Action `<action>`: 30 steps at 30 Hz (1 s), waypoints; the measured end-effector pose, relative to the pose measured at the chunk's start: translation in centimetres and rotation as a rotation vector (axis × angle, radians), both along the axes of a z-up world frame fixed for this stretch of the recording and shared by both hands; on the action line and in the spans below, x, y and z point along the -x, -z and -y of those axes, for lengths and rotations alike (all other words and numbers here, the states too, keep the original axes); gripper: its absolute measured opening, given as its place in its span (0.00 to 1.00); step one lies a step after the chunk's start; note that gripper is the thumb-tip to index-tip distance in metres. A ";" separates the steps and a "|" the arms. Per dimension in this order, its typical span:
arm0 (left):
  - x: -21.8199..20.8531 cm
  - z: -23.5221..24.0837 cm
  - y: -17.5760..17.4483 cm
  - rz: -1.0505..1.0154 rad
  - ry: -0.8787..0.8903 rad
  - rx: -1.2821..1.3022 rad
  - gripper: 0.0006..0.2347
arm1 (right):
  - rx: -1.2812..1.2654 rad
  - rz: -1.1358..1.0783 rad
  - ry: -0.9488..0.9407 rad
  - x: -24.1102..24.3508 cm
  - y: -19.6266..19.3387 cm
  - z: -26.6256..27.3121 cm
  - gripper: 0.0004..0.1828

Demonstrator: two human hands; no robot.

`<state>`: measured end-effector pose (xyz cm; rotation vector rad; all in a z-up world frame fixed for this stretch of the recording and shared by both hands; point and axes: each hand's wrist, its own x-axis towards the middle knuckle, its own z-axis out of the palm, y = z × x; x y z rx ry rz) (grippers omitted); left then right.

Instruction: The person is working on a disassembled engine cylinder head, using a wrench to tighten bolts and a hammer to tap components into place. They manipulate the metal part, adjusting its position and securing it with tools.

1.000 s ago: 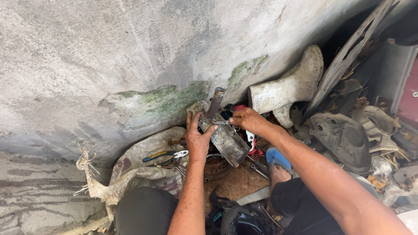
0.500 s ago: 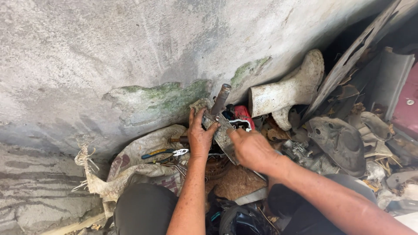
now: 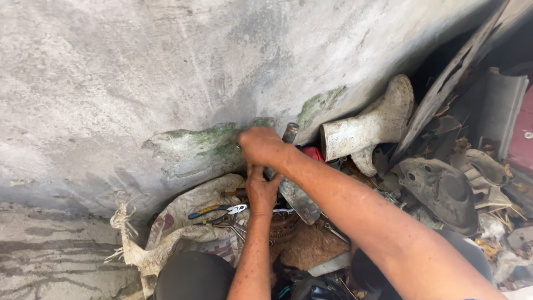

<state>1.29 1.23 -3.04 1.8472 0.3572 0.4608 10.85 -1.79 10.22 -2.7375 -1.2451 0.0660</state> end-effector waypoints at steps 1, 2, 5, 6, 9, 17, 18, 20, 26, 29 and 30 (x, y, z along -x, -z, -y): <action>-0.4 -0.2 0.1 -0.004 -0.006 0.005 0.33 | 0.005 -0.004 -0.006 -0.5 -0.1 -0.8 0.10; -0.4 0.1 0.4 0.008 0.012 0.045 0.32 | 0.083 -0.004 0.022 -0.6 0.1 -1.2 0.09; -0.8 0.3 1.7 0.036 0.042 0.114 0.31 | 0.079 0.008 0.029 1.6 -3.3 -1.0 0.07; -0.6 0.2 2.2 0.054 0.051 0.134 0.29 | -0.013 0.018 0.005 3.0 -5.1 -0.9 0.06; -2.6 0.8 7.3 0.143 0.017 0.056 0.25 | -0.275 0.002 0.064 6.7 -6.8 1.4 0.10; 1.6 0.3 -4.5 0.099 0.032 0.064 0.29 | -0.647 -0.446 0.502 12.0 -6.0 14.8 0.15; 1.5 0.4 -4.2 0.094 0.028 0.051 0.30 | -0.612 -0.453 0.534 12.2 -4.7 16.3 0.16; 1.6 0.4 -4.2 0.078 0.035 0.064 0.29 | -0.452 -0.376 0.488 11.5 -1.0 19.0 0.16; 1.1 0.3 -2.8 0.027 0.026 0.094 0.30 | -0.011 -0.279 0.473 9.9 2.3 20.6 0.16; 1.2 0.1 -3.1 0.027 0.028 0.095 0.30 | -0.178 -0.230 0.366 9.3 1.4 19.4 0.21; 1.0 0.1 -3.3 0.032 0.032 0.096 0.30 | -0.323 -0.209 0.278 9.0 0.8 19.0 0.27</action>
